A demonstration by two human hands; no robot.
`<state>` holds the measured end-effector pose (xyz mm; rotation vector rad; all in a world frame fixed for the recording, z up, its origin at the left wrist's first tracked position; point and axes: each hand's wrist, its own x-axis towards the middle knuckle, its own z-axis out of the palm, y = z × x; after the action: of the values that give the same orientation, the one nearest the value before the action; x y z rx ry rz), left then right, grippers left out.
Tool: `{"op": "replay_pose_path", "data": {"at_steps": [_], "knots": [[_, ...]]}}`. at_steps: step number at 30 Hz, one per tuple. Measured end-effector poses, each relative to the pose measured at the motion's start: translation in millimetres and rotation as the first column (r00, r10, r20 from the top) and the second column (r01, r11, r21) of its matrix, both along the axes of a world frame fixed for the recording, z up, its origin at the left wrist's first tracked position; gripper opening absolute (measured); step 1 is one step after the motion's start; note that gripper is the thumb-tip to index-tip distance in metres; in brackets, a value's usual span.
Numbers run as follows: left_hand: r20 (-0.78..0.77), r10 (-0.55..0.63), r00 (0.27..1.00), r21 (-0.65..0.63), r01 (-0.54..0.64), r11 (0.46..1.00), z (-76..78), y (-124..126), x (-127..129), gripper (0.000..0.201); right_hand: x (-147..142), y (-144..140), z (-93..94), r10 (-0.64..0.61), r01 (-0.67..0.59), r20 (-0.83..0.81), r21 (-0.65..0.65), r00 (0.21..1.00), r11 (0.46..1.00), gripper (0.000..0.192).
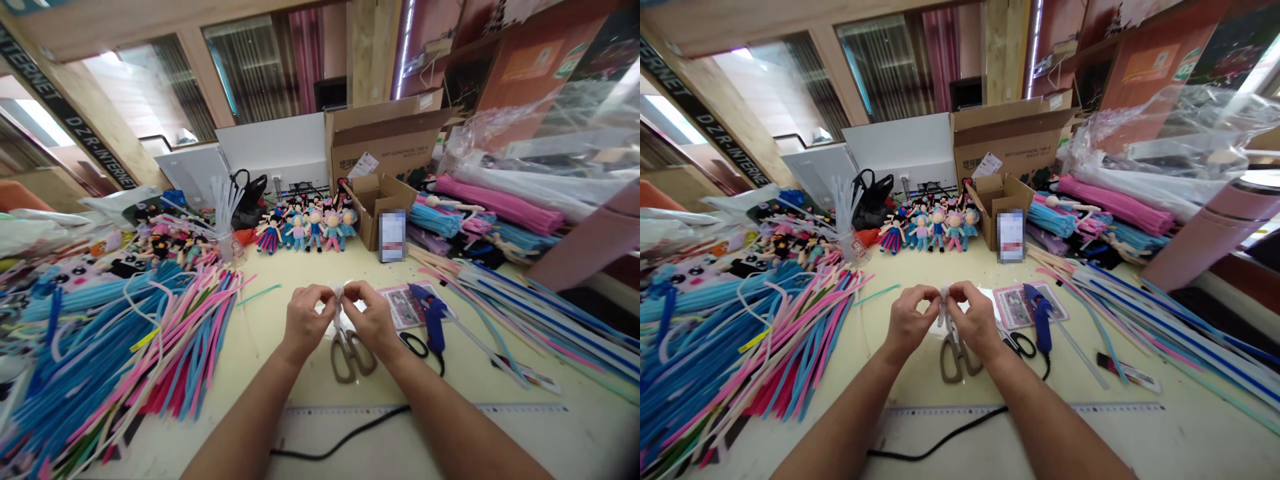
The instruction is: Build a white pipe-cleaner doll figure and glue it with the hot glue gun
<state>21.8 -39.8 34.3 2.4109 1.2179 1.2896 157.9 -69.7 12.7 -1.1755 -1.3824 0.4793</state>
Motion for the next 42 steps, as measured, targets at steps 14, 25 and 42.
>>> {"op": "replay_pose_path", "data": {"at_steps": [14, 25, 42], "knots": [[0.025, 0.058, 0.998, -0.035, -0.057, 0.998, -7.2, 2, 4, 0.006, 3, 1, 5.2, -0.021, 0.019, -0.034, -0.062, 0.999, 0.998, 0.005], [0.106, -0.011, 0.994, -0.168, 0.029, 0.985, -11.3, 2, -5, 0.004, -1, -4, 4.9, 0.011, -0.008, 0.075, -0.036, 0.997, 0.999, 0.005], [0.15, 0.047, 0.988, -0.184, -0.019, 0.983, -15.0, -1, -2, 0.005, -1, -3, 7.8, 0.0, 0.004, 0.055, -0.077, 0.999, 0.997, 0.007]]}}
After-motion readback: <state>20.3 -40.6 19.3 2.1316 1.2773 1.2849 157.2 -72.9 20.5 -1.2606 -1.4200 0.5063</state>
